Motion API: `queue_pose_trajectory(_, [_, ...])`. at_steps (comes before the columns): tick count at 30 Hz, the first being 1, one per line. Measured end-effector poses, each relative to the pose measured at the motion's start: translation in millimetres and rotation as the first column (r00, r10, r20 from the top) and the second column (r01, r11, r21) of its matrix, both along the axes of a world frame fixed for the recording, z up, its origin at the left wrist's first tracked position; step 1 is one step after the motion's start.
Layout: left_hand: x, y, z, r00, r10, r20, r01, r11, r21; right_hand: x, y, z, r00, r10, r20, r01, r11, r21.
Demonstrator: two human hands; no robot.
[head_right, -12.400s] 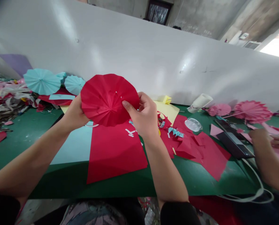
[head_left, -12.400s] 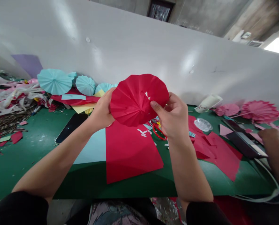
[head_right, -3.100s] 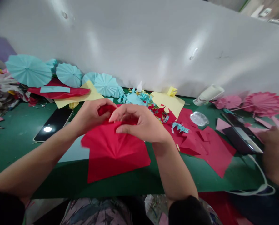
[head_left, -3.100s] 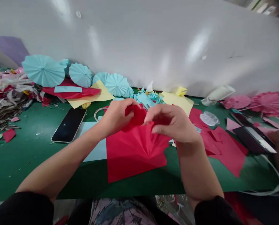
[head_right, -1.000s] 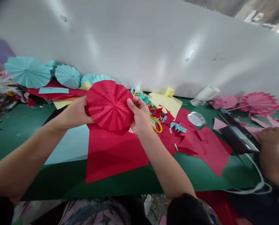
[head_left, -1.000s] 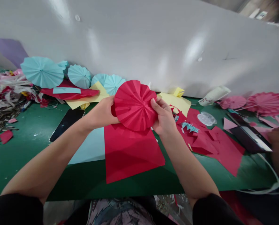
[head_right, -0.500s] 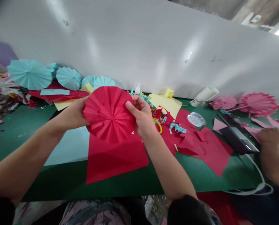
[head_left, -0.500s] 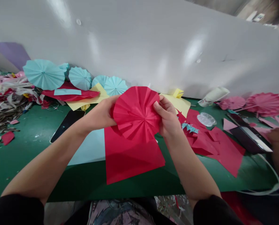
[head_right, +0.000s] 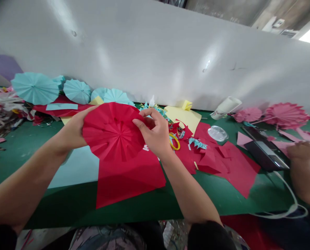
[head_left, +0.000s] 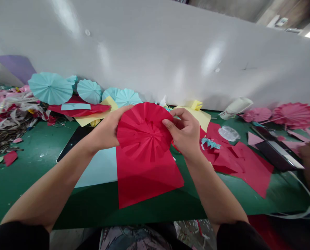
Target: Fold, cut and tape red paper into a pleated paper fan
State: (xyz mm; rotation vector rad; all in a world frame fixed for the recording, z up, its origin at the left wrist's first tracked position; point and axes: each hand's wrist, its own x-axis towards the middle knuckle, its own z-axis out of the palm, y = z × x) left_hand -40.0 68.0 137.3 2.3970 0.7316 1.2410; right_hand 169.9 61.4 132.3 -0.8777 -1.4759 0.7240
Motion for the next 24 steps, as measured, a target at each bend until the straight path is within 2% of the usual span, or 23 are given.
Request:
queue_pose_trajectory(4, [-4,-4,-0.2,0.995,0.078,-0.059,-0.074,0.995,0.073,2,-4,5.7,0.997,-0.020,0.074,0.020,1.000,0.000])
queue_pose_trajectory(7, [-7,-5,-0.8,0.986,0.139,-0.089,-0.129,0.986,0.107,6,-5,10.3,0.993,0.022,0.120,-0.021,1.000,-0.005])
queue_pose_trajectory(14, [-5,-8,5.8,0.992,0.079,-0.096,-0.058,0.978,0.201,13,-7,18.4,0.979,0.085,0.183,-0.079,0.996,-0.043])
queue_pose_trajectory(19, [1,-10,8.1,0.997,0.010,-0.071,0.002,0.986,0.166,12,-9,18.4,0.949,-0.018,0.315,0.003,0.999,0.047])
queue_pose_trajectory(24, [1,-14,7.3,0.992,0.058,-0.111,-0.038,0.985,0.168,10,-14,17.6,0.917,-0.144,0.371,0.084,0.982,0.172])
